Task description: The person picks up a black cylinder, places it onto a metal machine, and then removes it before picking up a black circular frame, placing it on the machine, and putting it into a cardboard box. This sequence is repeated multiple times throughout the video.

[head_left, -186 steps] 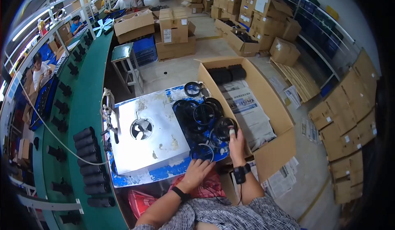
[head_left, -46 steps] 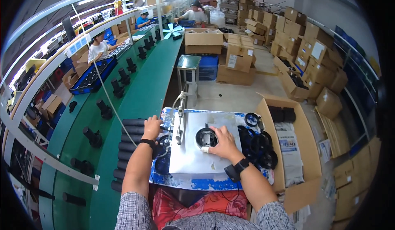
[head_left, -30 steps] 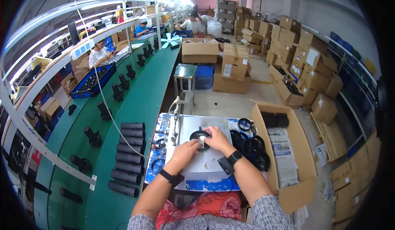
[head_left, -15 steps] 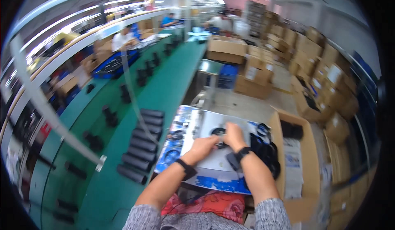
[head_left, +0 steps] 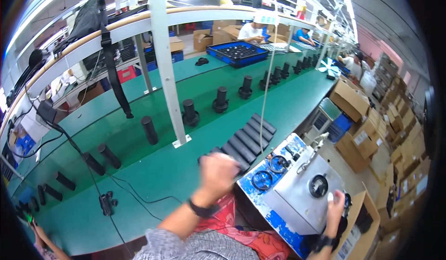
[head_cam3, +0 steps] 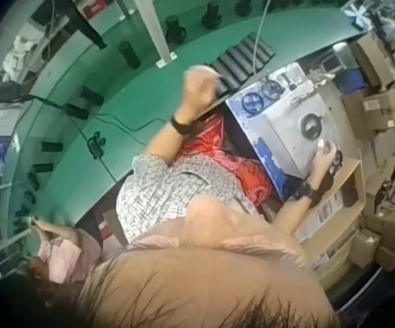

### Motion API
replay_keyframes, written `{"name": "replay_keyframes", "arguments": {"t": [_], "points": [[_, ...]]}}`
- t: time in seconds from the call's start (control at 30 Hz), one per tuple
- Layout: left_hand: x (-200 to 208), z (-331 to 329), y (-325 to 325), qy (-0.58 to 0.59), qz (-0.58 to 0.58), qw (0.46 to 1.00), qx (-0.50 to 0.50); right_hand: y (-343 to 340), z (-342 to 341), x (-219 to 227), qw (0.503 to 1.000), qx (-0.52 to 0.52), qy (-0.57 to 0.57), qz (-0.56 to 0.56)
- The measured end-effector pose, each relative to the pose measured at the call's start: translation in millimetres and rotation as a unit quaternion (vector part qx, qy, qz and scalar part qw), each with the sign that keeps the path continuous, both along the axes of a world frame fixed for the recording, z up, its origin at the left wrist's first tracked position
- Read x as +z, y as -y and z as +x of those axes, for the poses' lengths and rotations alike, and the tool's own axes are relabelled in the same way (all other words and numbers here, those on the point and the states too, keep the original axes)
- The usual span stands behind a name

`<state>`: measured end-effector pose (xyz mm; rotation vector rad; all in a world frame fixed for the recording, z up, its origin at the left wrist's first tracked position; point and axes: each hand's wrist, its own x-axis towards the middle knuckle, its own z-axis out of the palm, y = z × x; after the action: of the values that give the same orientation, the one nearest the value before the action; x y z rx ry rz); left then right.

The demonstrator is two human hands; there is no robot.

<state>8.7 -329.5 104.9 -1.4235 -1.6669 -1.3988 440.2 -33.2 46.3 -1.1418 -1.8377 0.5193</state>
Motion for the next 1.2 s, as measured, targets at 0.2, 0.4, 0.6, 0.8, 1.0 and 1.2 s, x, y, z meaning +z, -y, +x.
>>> {"name": "replay_keyframes", "arguments": {"t": [0.2, 0.4, 0.6, 0.8, 1.0, 1.2], "points": [[-45, -250, 117, 0.046, -0.207, 0.839, 0.5, 91, -5, 3, 0.954, 0.097, -0.185, -0.214], [-90, -349, 169, 0.12, -0.213, 0.914, 0.323, 85, -9, -7, 0.953, 0.103, -0.174, -0.225], [-22, -247, 132, 0.166, -0.124, 0.938, 0.278, 103, 0, 4, 0.967, 0.052, -0.21, -0.138], [40, -26, 82, 0.144, -0.041, 0.989, 0.002, 158, -73, 24, 0.95, 0.209, -0.16, -0.169], [51, 137, -24, 0.05, -0.22, 0.946, -0.232, 205, -125, 84, 0.973, 0.21, 0.011, -0.091], [29, 147, -96, 0.37, -0.256, 0.715, -0.535, 146, -81, 91, 0.875, 0.166, -0.399, -0.218]]}}
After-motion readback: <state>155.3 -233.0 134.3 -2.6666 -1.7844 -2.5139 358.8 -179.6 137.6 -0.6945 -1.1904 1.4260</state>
